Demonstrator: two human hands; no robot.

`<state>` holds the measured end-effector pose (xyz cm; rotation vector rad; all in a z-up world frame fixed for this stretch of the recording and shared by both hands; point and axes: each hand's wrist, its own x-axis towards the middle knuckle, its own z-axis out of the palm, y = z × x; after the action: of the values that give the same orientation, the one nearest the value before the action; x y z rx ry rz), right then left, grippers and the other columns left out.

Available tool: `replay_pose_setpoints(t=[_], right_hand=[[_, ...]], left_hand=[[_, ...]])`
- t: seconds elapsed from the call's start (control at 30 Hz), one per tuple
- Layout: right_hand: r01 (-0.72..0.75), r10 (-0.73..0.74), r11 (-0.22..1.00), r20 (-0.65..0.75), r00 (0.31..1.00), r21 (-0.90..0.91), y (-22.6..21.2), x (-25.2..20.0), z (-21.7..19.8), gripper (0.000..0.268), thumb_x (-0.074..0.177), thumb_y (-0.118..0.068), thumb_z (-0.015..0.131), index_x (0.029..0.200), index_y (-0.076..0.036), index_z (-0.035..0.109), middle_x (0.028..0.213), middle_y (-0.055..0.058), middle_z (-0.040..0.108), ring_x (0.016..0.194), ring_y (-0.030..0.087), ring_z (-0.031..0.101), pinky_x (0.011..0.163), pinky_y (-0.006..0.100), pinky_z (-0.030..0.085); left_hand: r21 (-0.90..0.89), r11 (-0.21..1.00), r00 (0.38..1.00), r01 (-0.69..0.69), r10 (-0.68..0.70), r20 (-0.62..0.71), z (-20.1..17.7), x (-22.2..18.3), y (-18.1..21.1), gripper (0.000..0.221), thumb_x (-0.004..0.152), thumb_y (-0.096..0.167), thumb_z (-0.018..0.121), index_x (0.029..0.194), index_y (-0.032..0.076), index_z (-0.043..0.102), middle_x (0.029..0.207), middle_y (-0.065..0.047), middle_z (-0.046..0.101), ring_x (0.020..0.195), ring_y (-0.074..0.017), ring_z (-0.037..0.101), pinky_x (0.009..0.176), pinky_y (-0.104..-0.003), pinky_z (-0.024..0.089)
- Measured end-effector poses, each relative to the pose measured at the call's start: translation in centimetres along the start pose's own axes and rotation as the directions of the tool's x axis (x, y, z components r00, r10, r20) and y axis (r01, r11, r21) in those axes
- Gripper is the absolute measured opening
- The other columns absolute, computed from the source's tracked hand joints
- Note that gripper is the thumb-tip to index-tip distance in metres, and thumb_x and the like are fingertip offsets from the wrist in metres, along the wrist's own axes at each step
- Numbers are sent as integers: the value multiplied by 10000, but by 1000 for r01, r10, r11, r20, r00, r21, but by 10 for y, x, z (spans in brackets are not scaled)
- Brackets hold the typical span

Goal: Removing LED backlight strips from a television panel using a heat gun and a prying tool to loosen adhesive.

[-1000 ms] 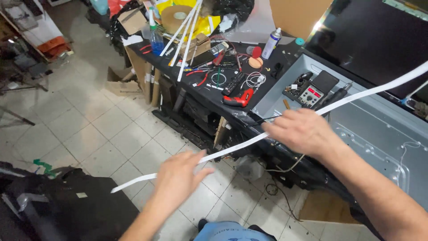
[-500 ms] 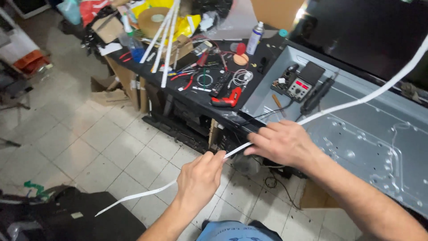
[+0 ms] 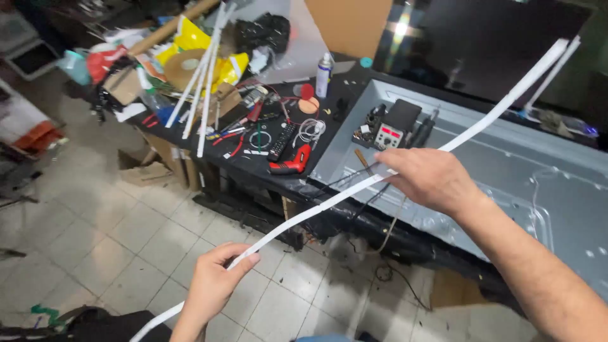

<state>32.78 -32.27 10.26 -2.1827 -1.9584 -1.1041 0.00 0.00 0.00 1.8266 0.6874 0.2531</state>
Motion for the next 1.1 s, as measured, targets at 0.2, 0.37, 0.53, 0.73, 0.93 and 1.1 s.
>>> replay_pose_setpoints(t=[0.2, 0.37, 0.53, 0.73, 0.93, 1.1], right_hand=[[8, -3, 1000, -139, 990, 30, 40, -26, 0, 153, 1035, -237, 809, 1161, -155, 785, 956, 4, 783, 866, 249, 733, 786, 395, 601], [61, -60, 998, -227, 972, 0, 58, -42, -1, 71, 1076, -193, 766, 1134, -179, 805, 1028, -10, 818, 902, 224, 764, 833, 375, 629], [5, -11, 1000, -224, 975, -27, 76, -69, 14, 13, 1076, -211, 794, 1073, -212, 781, 1023, -61, 804, 873, 224, 745, 854, 363, 638], [22, -17, 1000, -261, 965, 17, 75, -71, 3, 50, 1068, -109, 793, 1047, -154, 789, 1011, -25, 815, 848, 245, 717, 926, 393, 657], [7, -24, 998, -247, 969, -67, 73, -78, 0, 74, 1087, -223, 784, 1023, -189, 797, 1013, -22, 840, 912, 205, 787, 1006, 391, 662], [4, -24, 997, -277, 961, -72, 65, -72, -15, 145, 1118, -223, 756, 993, -162, 796, 969, -1, 832, 847, 206, 778, 964, 398, 671]], left_hand=[[-4, 1000, 996, 7, -7, -83, 29, -20, 30, 155, 861, 205, 928, 971, 108, 976, 896, 18, 870, 813, -107, 686, 791, -266, 496], [10, 997, 992, -78, 78, -103, 44, -44, 45, 204, 868, 273, 906, 972, 102, 945, 964, 12, 911, 877, -94, 778, 838, -260, 554], [-17, 998, 994, 64, -66, -90, 54, -71, 76, 224, 878, 310, 889, 998, 131, 952, 1033, 13, 917, 956, -112, 786, 890, -264, 566], [11, 998, 989, 67, -65, -130, 50, -79, 80, 236, 861, 324, 900, 982, 131, 959, 1024, 20, 929, 925, -105, 773, 870, -270, 562], [32, 996, 988, 87, -82, -134, 42, -77, 81, 190, 864, 247, 923, 971, 98, 973, 919, 8, 890, 811, -121, 672, 788, -275, 490], [137, 985, 992, 104, -93, -82, 37, -69, 85, 190, 883, 278, 906, 985, 133, 975, 907, 35, 870, 794, -120, 646, 780, -271, 477]])
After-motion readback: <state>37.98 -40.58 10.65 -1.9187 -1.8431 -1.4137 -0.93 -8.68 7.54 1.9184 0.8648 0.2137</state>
